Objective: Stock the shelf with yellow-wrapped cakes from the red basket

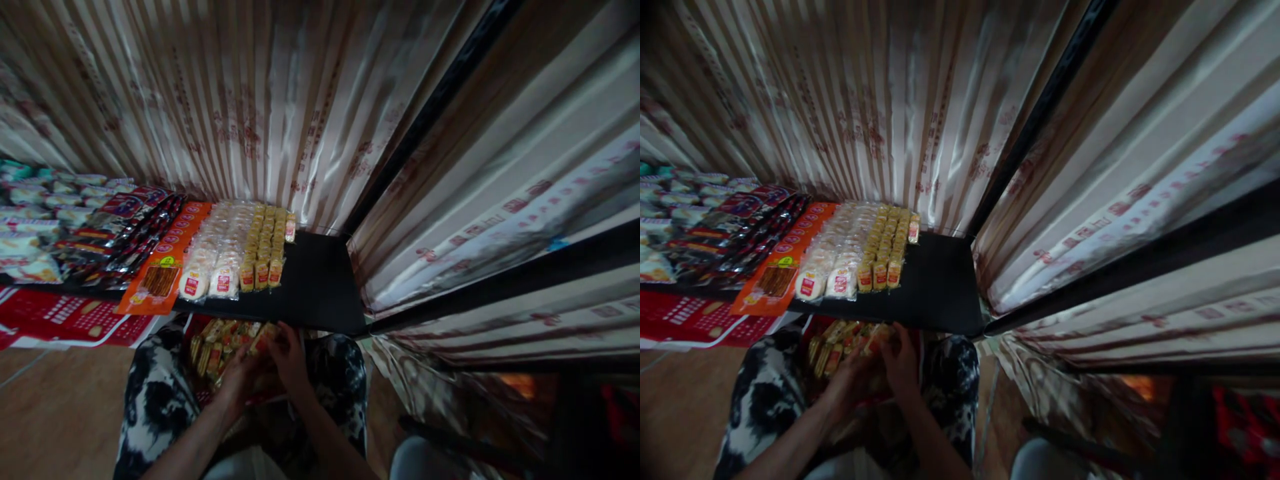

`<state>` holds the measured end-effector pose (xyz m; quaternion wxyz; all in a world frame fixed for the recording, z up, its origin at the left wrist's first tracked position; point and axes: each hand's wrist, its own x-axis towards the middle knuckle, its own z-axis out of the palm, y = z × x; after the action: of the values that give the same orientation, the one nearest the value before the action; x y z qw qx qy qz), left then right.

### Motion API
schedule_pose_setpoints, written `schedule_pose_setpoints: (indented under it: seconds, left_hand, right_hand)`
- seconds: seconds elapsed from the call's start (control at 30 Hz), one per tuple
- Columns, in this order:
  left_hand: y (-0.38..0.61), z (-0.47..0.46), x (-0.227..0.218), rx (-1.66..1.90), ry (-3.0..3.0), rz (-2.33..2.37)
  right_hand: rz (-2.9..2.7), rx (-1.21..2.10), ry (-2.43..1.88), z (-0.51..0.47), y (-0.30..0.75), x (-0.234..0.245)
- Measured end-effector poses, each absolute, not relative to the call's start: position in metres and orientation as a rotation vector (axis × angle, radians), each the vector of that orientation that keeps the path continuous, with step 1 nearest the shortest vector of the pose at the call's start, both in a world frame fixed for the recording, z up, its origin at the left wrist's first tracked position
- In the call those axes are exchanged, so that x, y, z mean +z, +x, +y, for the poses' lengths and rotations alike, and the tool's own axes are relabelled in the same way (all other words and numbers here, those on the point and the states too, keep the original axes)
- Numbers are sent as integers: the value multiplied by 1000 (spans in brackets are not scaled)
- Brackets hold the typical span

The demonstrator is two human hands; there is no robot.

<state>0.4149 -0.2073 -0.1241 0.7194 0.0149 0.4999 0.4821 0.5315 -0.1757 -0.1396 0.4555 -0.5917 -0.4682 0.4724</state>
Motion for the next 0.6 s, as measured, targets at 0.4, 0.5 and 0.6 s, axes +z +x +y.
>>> schedule_pose_setpoints:
  seconds: [0.4,0.5,0.6]
  left_hand:
    - [482,-131,-77,1178,363,976]
    - [497,-113,-74,1192,315,1193]
    - [510,-94,-71,1182,279,1307]
  right_hand:
    - [-1053,990,-1401,-117,575,-94]
    - [-1046,940,-1375,-80,588,-97]
    - [-1094,861,-1392,-42,594,-104]
